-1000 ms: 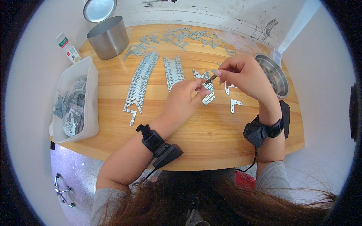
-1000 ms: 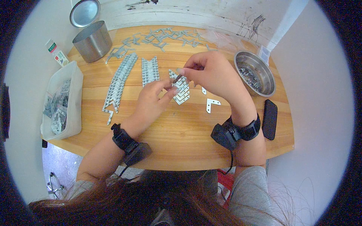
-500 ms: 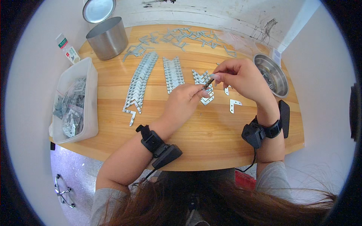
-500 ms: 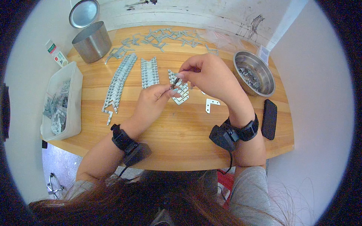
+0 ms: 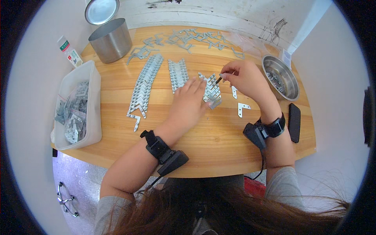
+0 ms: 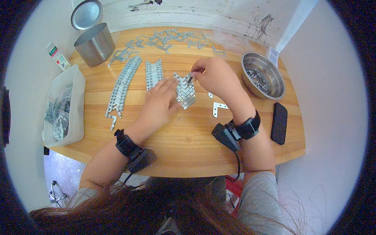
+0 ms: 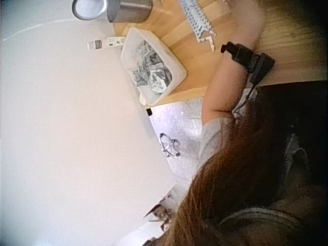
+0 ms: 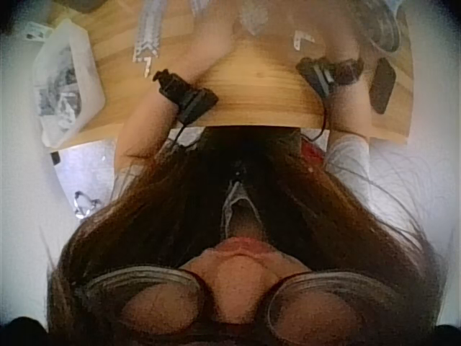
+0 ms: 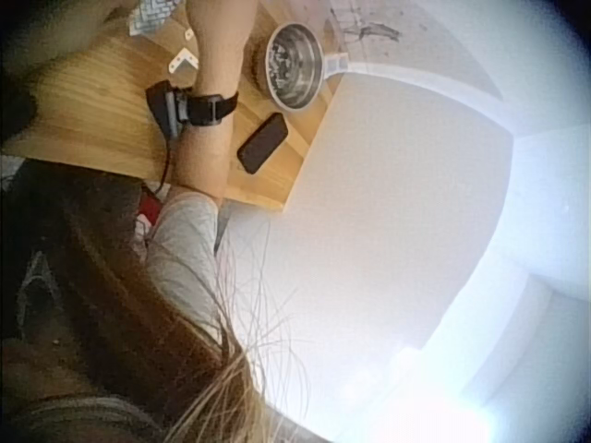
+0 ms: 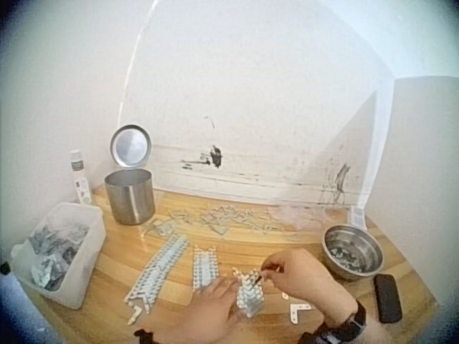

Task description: Arranging small L-shaped metal brackets onto a metallic strip on a wooden workbench.

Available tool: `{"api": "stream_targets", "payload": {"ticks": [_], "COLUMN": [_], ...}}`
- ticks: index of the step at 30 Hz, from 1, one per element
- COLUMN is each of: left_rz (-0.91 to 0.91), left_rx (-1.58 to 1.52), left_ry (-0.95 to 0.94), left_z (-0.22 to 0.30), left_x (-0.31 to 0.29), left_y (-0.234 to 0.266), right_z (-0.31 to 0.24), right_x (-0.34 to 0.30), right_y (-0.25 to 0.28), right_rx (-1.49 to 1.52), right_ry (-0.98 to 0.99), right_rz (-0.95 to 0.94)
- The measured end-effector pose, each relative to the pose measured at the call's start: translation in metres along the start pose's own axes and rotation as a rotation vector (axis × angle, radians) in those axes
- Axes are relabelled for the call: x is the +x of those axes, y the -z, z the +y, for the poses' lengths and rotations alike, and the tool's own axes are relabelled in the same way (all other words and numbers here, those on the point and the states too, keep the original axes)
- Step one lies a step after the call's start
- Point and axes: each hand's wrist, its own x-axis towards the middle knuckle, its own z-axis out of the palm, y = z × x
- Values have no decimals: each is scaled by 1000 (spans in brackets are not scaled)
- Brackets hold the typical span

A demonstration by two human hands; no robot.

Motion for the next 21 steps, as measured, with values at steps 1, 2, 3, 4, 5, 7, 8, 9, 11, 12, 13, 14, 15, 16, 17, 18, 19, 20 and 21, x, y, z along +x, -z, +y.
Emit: {"api": "stream_targets", "payload": {"ticks": [1,2,3,4,5,7,8,9,11,12,13,14,15,16,17,18,19,20,21], "left_rz": [-45,-90,-90,-172,-254,-254,-254,-254,-272,-272,-261,-250,-249,-258,-267,-267,-270,-273,-273], "left_rx": [119,239,238,249,259,264,270,270,245,245,240,236,236,237,239,240,239,238,237], "left_ry": [-62,-123,-123,-141,-159,-168,-178,-177,-153,-152,-155,-158,-158,-154,-149,-149,-146,-144,-146], "left_z": [2,4,4,4,3,2,1,2,3,2,1,1,1,1,1,1,1,2,2], "left_x": [-4,-7,-8,-9,-10,-12,-12,-13,-12,-13,-13,-14,-14,-13,-13,-13,-13,-13,-13], "left_y": [-1,-2,-3,-3,-3,-5,-5,-4,-4,-5,-6,-7,-6,-6,-6,-6,-6,-6,-7], "right_z": [4,7,9,10,11,13,13,13,13,13,12,11,10,11,10,8,4,2,5], "right_x": [3,4,5,6,6,7,7,7,8,8,8,8,7,6,6,6,7,7,7], "right_y": [-3,-6,-8,-9,-10,-13,-14,-14,-15,-15,-13,-13,-13,-14,-15,-17,-20,-21,-23], "right_rx": [-68,-136,-136,-148,-161,-147,-132,-132,-124,-124,-135,-147,-147,-200,-253,-253,-407,-560,-561], "right_ry": [16,31,31,39,47,47,48,48,39,40,46,51,52,60,67,68,37,6,4], "right_rz": [-13,-26,-26,-30,-34,-42,-50,-51,-60,-61,-83,-104,-104,-71,-37,-36,-17,2,3]}}
